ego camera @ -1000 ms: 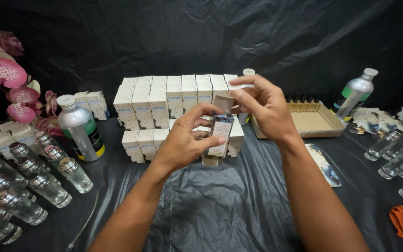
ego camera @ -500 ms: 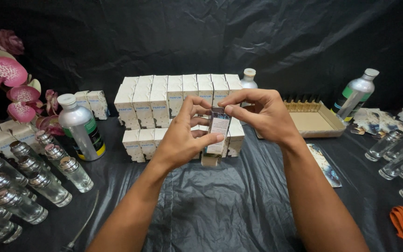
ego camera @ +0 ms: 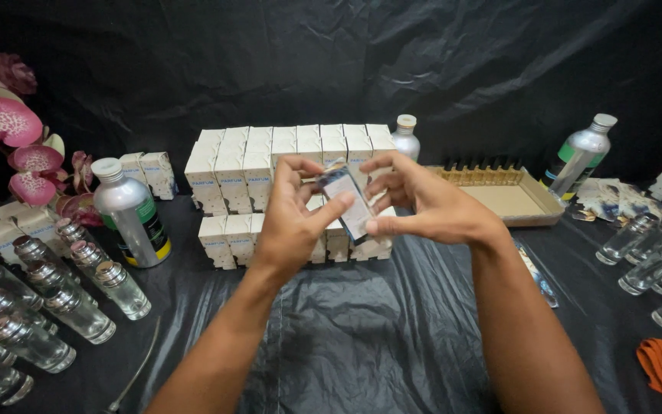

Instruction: Folding cardboard boxes and inserting small perfume bottles into them for packaging.

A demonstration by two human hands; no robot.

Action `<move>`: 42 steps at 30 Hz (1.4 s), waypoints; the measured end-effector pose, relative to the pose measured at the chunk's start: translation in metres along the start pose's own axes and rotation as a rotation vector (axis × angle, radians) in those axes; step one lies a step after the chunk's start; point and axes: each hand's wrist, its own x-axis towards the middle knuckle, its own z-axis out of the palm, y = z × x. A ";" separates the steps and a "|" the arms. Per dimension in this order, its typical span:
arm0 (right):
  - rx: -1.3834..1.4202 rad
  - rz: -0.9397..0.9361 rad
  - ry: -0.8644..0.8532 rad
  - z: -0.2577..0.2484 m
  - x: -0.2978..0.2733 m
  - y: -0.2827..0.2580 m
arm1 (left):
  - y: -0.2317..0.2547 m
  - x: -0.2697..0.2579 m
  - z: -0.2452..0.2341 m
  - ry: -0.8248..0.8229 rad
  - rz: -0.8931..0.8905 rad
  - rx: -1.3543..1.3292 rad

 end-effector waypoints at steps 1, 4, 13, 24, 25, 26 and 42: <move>0.000 0.001 0.002 -0.002 0.000 0.000 | -0.001 0.000 0.000 -0.002 0.000 0.000; -0.094 -0.020 -0.015 -0.011 -0.002 -0.001 | -0.003 -0.001 0.000 0.048 0.007 -0.120; -0.271 0.067 0.171 -0.031 -0.033 -0.034 | -0.022 -0.005 0.026 -0.258 -0.032 0.329; -0.434 0.154 0.533 -0.133 -0.010 0.093 | -0.131 0.022 0.126 -0.262 -0.264 0.077; -0.430 0.160 0.539 -0.141 -0.005 0.112 | -0.139 0.024 0.132 -0.269 -0.269 0.077; -0.570 0.200 0.547 -0.150 0.000 0.131 | -0.147 0.027 0.138 -0.242 -0.291 0.108; -0.923 0.411 0.360 -0.187 0.064 0.276 | -0.203 0.054 0.167 -0.150 -0.324 0.162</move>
